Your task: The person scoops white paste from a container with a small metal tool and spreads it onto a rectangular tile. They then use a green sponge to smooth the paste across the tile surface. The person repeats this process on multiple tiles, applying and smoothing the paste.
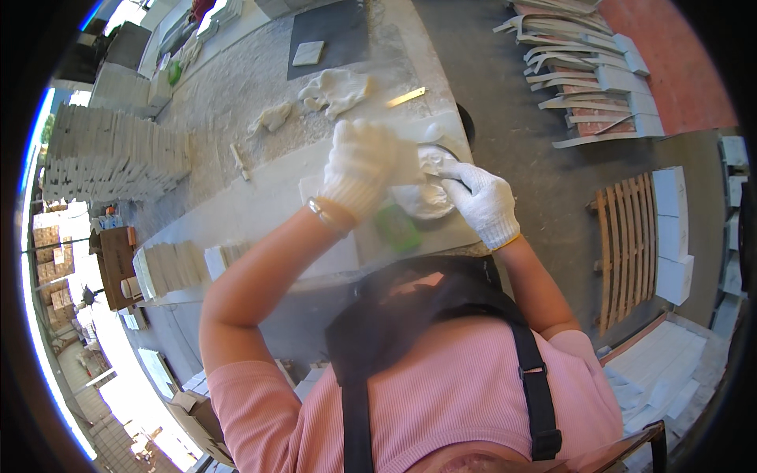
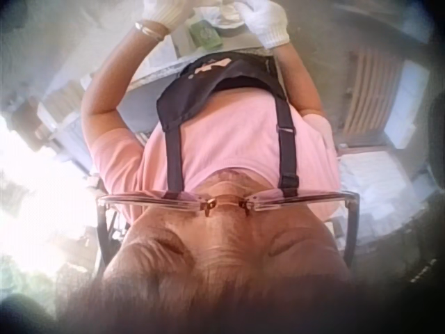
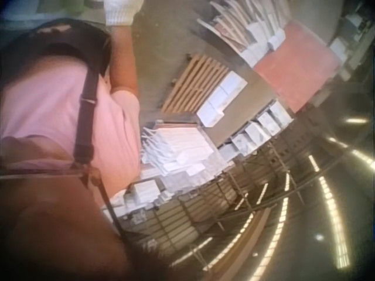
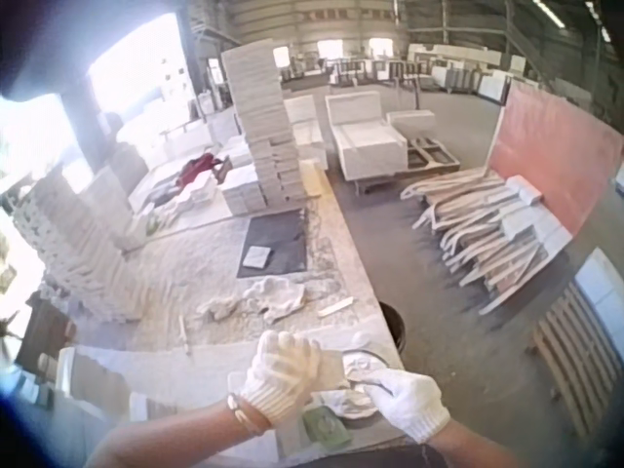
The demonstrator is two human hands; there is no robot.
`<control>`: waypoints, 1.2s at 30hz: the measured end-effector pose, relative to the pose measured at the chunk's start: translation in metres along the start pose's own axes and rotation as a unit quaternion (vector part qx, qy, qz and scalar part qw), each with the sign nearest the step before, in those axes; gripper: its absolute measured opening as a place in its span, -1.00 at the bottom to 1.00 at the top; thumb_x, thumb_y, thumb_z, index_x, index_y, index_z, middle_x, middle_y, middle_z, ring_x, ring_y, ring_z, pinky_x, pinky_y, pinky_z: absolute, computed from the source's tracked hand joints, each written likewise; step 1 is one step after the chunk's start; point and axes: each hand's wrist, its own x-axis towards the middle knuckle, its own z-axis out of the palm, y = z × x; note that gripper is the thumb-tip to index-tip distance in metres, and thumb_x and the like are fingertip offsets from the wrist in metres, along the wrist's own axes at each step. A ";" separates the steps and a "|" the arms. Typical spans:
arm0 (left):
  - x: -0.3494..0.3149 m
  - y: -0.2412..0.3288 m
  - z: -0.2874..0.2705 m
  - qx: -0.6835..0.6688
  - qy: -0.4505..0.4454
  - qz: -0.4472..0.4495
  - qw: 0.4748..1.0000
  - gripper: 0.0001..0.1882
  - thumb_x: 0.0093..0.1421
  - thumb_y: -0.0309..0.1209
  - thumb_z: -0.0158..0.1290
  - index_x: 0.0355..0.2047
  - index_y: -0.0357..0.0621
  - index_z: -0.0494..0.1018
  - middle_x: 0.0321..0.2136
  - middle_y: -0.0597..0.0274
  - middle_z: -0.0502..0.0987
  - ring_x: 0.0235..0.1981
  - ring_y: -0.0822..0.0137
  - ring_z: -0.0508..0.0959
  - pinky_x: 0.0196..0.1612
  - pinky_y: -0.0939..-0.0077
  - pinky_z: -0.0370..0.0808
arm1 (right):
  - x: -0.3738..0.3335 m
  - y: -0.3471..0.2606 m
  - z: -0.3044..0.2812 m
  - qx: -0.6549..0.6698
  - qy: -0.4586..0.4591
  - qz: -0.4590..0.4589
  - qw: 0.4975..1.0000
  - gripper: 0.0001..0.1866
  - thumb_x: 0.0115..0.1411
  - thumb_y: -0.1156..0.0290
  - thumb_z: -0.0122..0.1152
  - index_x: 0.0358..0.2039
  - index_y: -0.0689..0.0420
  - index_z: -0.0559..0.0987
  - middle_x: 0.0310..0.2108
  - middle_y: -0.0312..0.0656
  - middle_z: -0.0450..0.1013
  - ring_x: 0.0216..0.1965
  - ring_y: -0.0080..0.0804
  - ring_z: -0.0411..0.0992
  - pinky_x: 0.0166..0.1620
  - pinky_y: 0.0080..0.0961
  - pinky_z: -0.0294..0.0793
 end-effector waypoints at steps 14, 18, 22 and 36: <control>-0.030 -0.005 -0.032 0.010 0.049 -0.003 0.999 -0.08 -0.21 -0.10 0.50 0.18 -0.12 0.42 -0.10 0.12 0.50 0.01 0.10 0.48 0.04 0.11 0.36 | -0.006 0.003 -0.015 0.062 0.026 0.035 0.997 -0.70 0.26 0.48 0.38 0.00 0.19 0.70 -0.11 -0.12 0.71 -0.14 -0.39 0.68 -0.04 -0.49 0.62; -0.067 -0.024 -0.031 -0.126 0.029 -0.071 0.989 0.00 -0.27 -0.01 0.52 0.22 -0.03 0.41 -0.05 0.11 0.52 0.04 0.02 0.51 0.06 0.04 0.39 | -0.006 -0.003 -0.017 0.257 -0.028 0.132 0.957 -0.66 0.30 0.51 0.33 0.08 0.26 0.66 -0.16 -0.22 0.69 -0.21 -0.50 0.62 -0.12 -0.56 0.59; -0.119 -0.032 -0.015 -0.219 0.024 -0.161 0.962 0.09 -0.37 0.08 0.52 0.23 -0.02 0.44 0.02 0.06 0.53 0.10 -0.08 0.49 0.15 -0.04 0.39 | -0.008 -0.020 -0.014 0.321 -0.119 0.180 0.922 -0.66 0.32 0.55 0.30 0.11 0.25 0.64 -0.23 -0.24 0.65 -0.29 -0.55 0.58 -0.21 -0.60 0.55; -0.170 -0.005 0.038 -0.317 0.132 -0.217 0.914 -0.03 -0.19 0.19 0.41 0.21 -0.03 0.50 0.11 0.08 0.51 0.11 -0.08 0.49 0.21 0.00 0.36 | 0.017 -0.088 0.033 0.086 -0.200 -0.167 0.962 -0.66 0.18 0.53 0.41 0.00 0.16 0.73 -0.15 -0.06 0.67 -0.10 -0.23 0.64 0.05 -0.37 0.58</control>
